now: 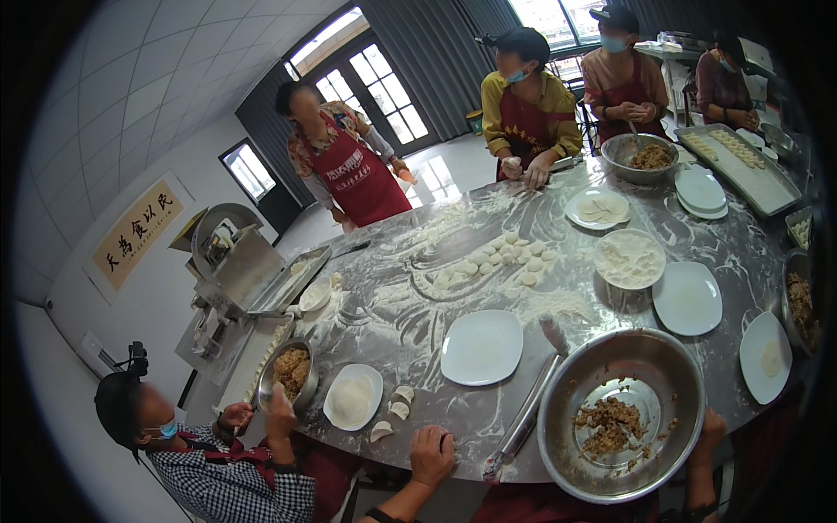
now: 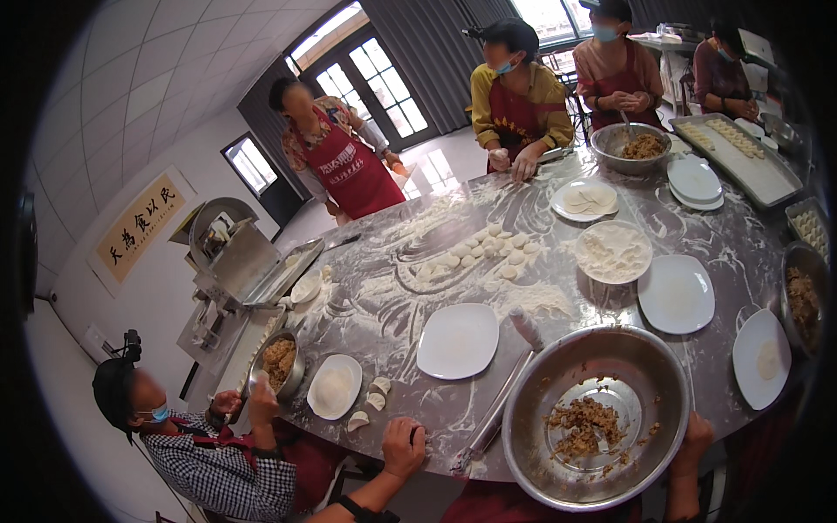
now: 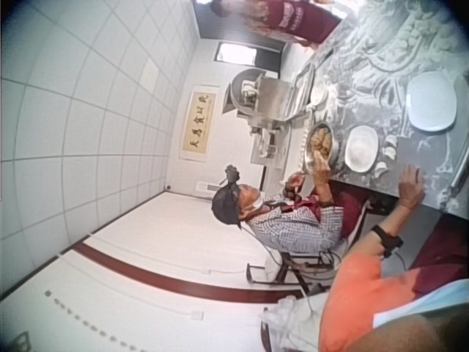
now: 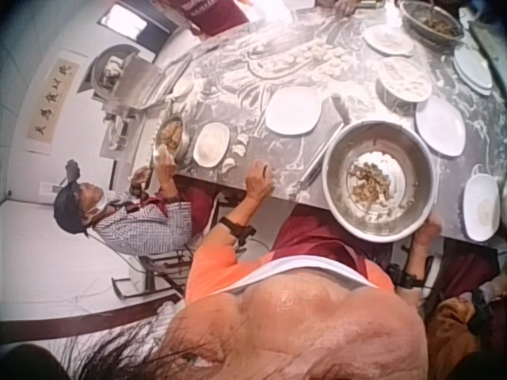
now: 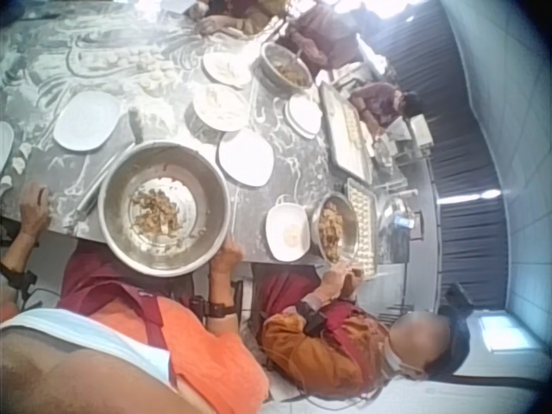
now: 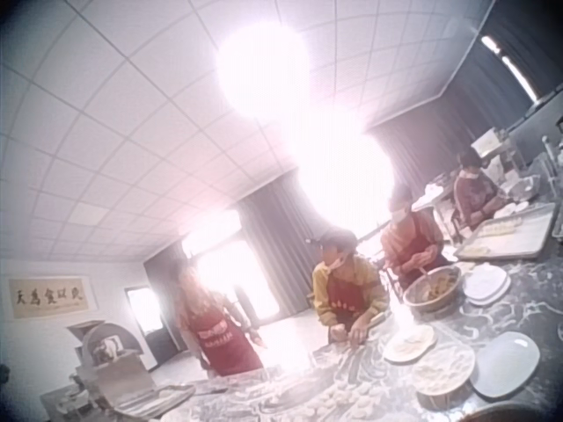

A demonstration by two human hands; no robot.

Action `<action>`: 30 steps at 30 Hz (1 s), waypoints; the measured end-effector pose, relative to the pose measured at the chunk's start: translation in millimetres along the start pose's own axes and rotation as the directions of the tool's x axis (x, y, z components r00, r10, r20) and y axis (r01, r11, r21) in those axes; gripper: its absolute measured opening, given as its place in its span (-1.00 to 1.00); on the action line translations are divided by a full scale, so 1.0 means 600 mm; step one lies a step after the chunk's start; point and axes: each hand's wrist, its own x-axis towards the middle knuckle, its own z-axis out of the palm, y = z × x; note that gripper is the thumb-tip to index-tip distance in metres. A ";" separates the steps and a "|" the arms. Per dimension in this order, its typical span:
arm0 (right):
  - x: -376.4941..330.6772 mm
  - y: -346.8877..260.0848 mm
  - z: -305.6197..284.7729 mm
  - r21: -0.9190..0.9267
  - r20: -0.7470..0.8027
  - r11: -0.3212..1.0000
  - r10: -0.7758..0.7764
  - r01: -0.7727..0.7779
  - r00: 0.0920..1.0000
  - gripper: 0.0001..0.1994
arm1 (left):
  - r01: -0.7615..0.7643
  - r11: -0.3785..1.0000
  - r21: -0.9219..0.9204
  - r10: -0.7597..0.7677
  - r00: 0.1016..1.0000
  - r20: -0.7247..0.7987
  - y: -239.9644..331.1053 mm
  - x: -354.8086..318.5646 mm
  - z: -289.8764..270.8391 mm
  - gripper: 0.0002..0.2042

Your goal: The person prepares dumplings at a large table with other people. The person uses a small spoon to scoop filling from a metal bowl into a round dough wrapper, then uses their fingers to pinch and fold the edges of the dough to seal the dumpling.

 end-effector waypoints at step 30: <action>-0.005 0.014 0.024 -0.083 -0.007 0.996 -0.021 0.021 1.000 -0.68 | 0.004 1.000 -0.011 -0.004 1.000 0.022 0.005 0.012 0.010 -0.90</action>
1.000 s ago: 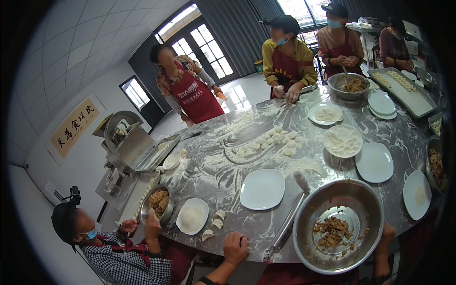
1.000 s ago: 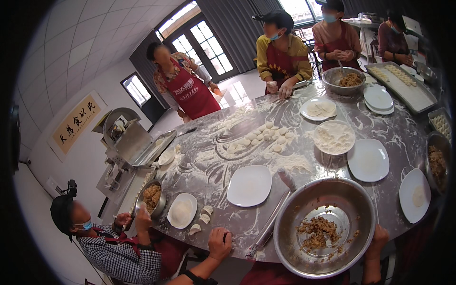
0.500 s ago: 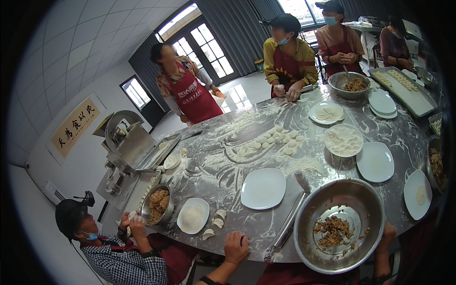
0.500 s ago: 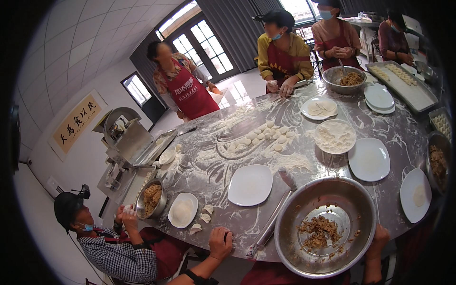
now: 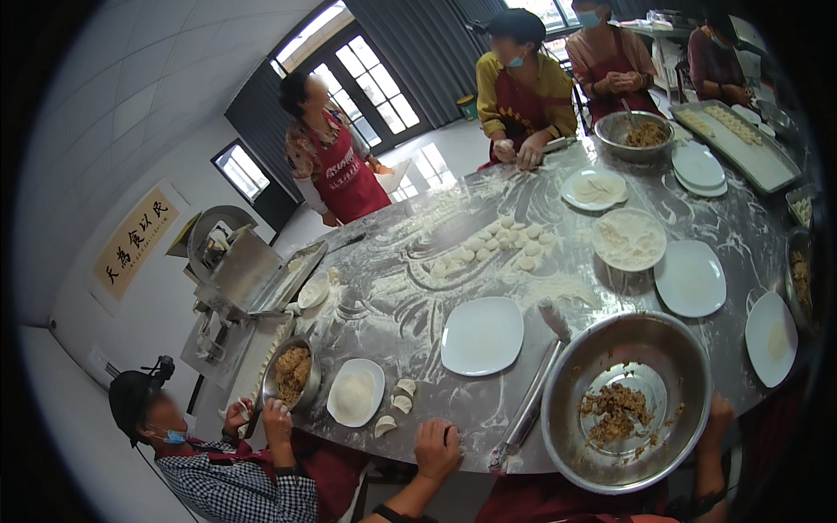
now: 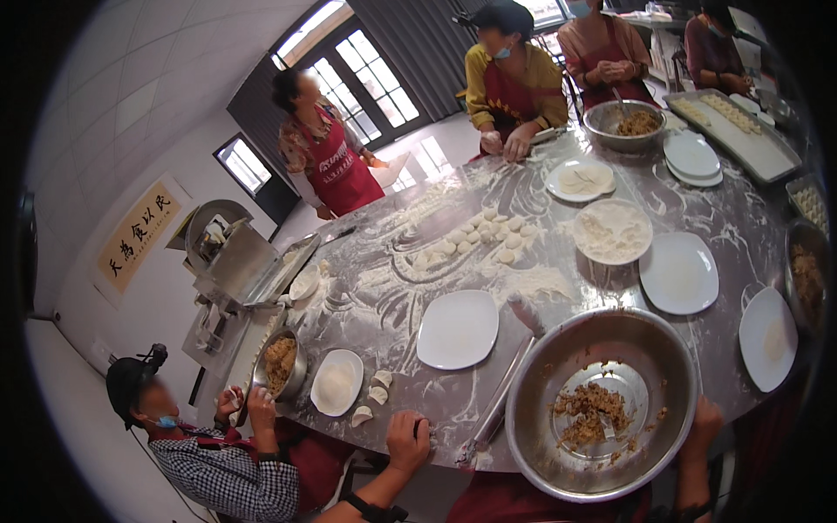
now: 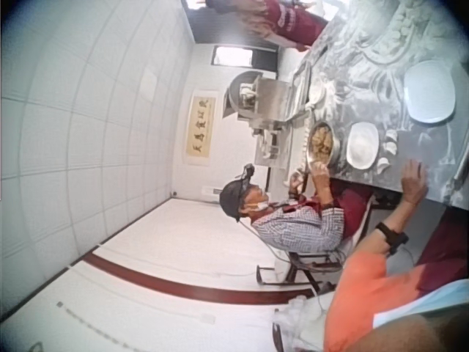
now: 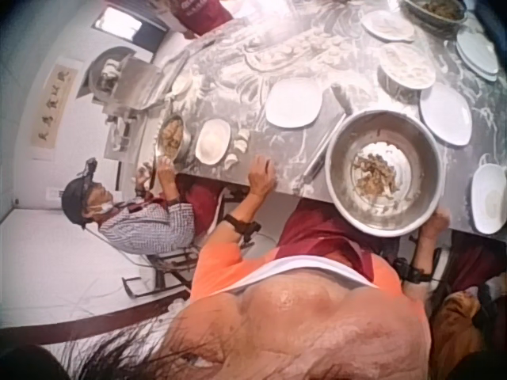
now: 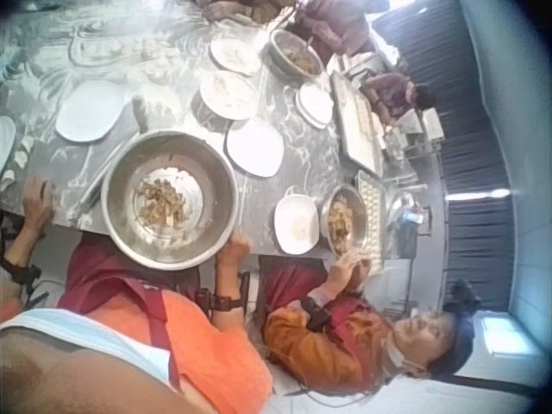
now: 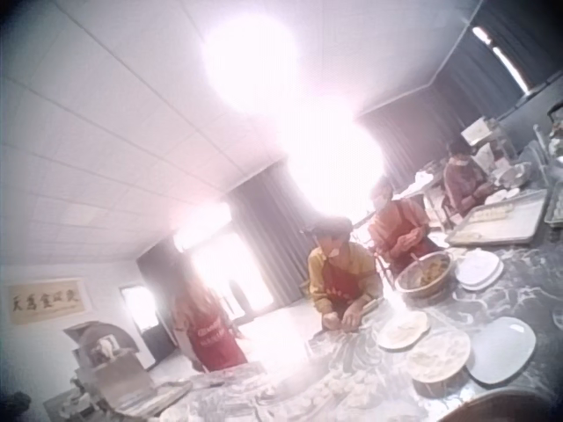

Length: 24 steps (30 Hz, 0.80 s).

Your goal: The person prepares dumplings at a large table with other people. The person uses a small spoon to scoop filling from a metal bowl into a round dough wrapper, then uses their fingers to pinch and fold the edges of the dough to seal the dumpling.

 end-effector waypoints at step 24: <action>0.028 -0.025 -0.009 0.090 -0.007 0.996 -0.019 0.019 1.000 -0.66 | -0.002 1.000 -0.020 0.002 1.000 -0.019 -0.011 0.007 0.002 -0.91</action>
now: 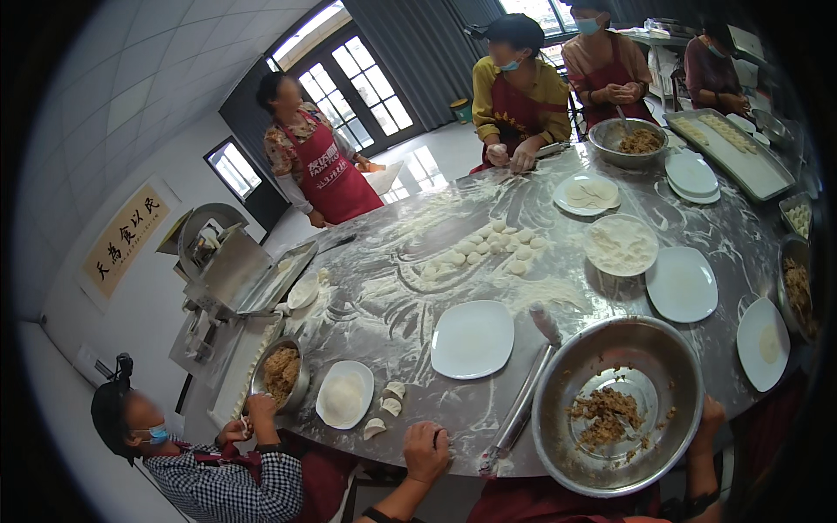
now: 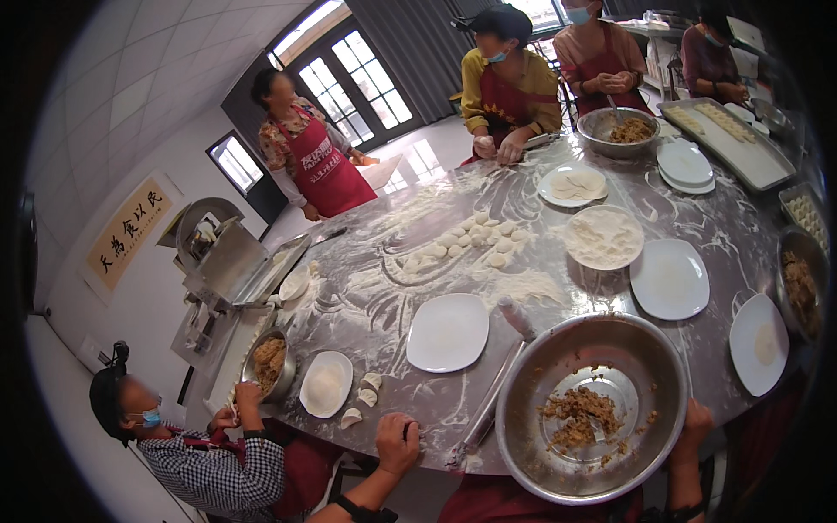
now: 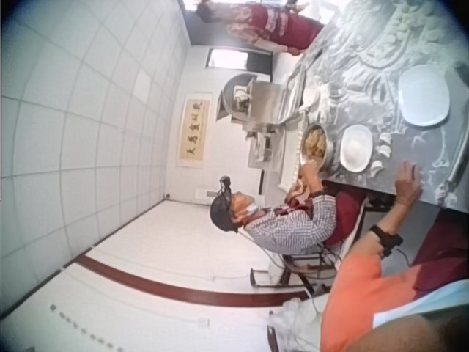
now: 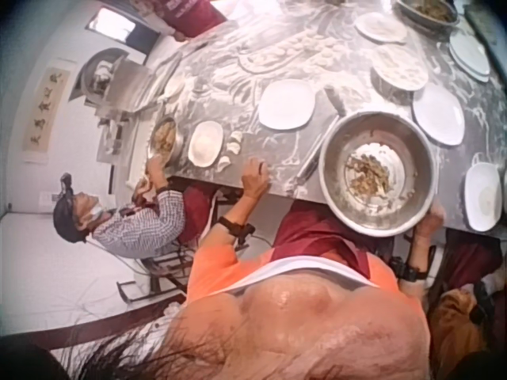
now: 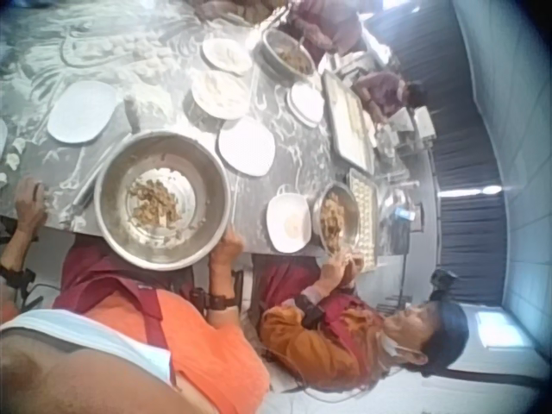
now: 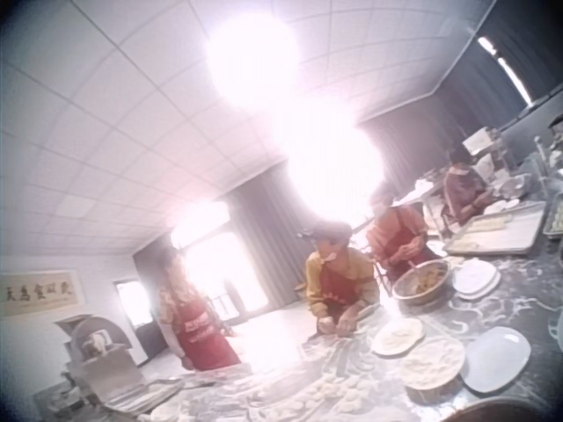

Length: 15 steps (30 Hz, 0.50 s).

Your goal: The person prepares dumplings at a large table with other people. The person uses a small spoon to scoop filling from a metal bowl into a round dough wrapper, then uses their fingers to pinch and fold the edges of the dough to seal the dumpling.

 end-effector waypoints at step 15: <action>-0.011 0.004 -0.001 -0.025 0.008 1.000 0.013 -0.013 1.000 -0.68 | -0.021 1.000 -0.001 0.021 1.000 -0.016 0.005 0.002 -0.005 -0.93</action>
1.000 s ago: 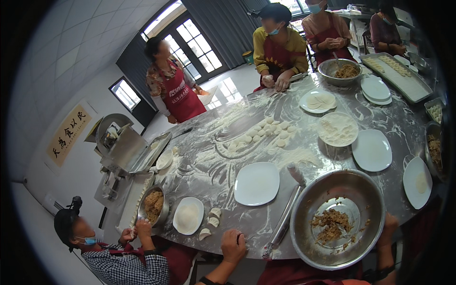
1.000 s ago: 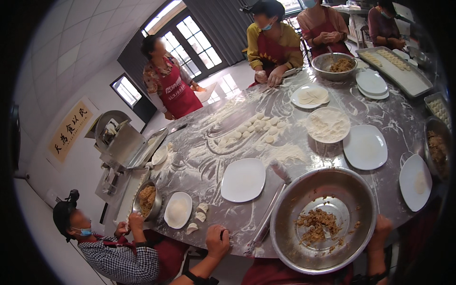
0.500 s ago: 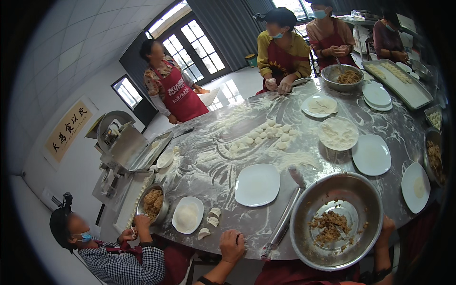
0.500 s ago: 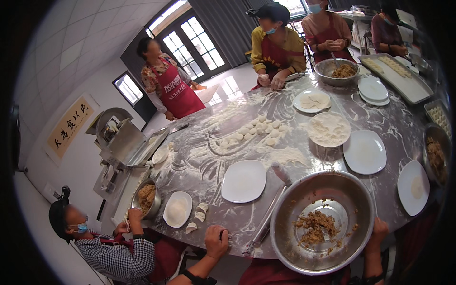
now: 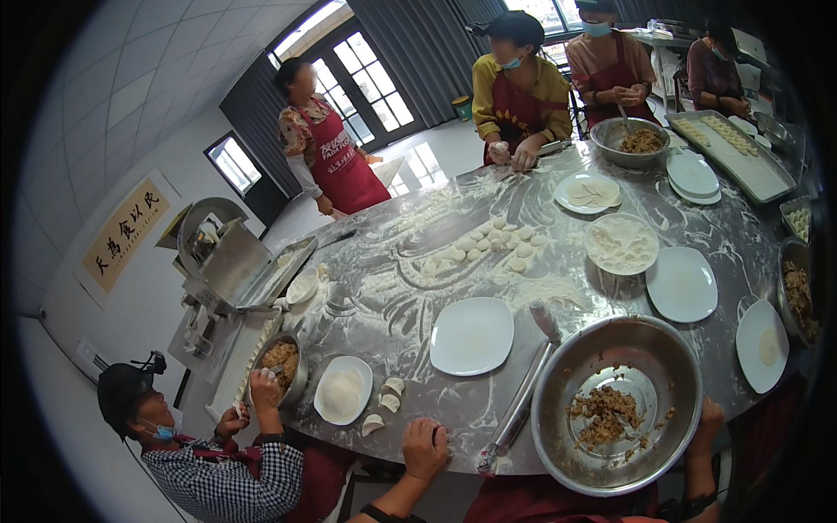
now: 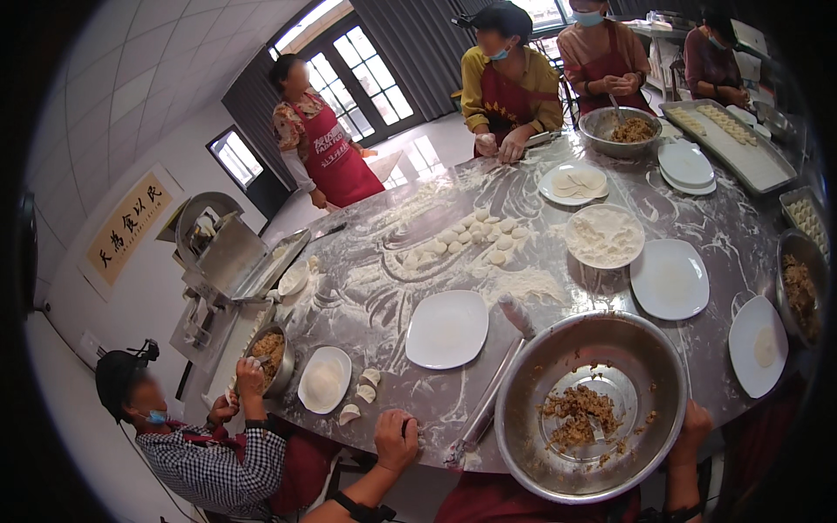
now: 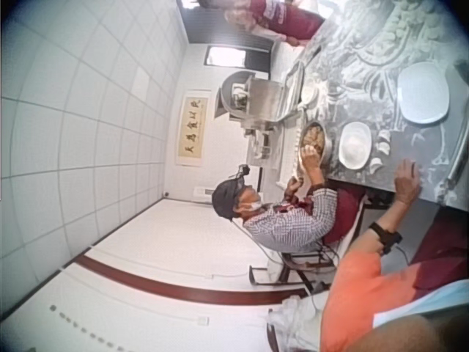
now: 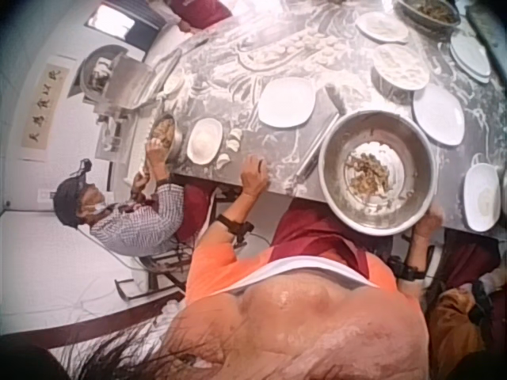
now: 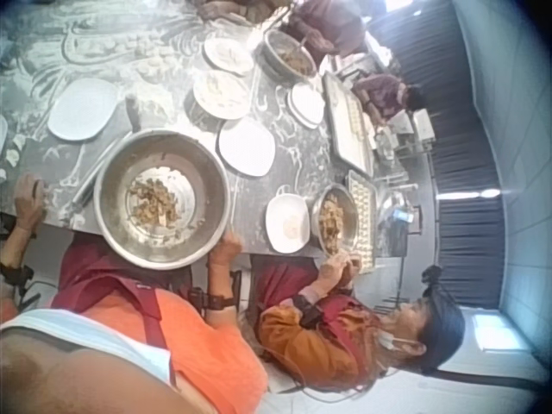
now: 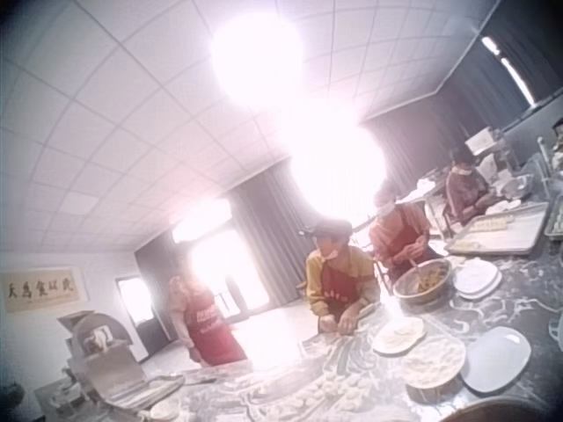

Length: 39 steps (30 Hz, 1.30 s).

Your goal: The person prepares dumplings at a large table with other people. The person uses a small spoon to scoop filling from a metal bowl into a round dough wrapper, then uses their fingers to pinch and fold the edges of the dough to seal the dumpling.

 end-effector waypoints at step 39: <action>0.008 -0.027 0.005 -0.019 -0.020 1.000 -0.007 0.006 1.000 -0.66 | 0.016 0.999 0.032 -0.017 1.000 0.019 -0.017 -0.005 0.001 -0.90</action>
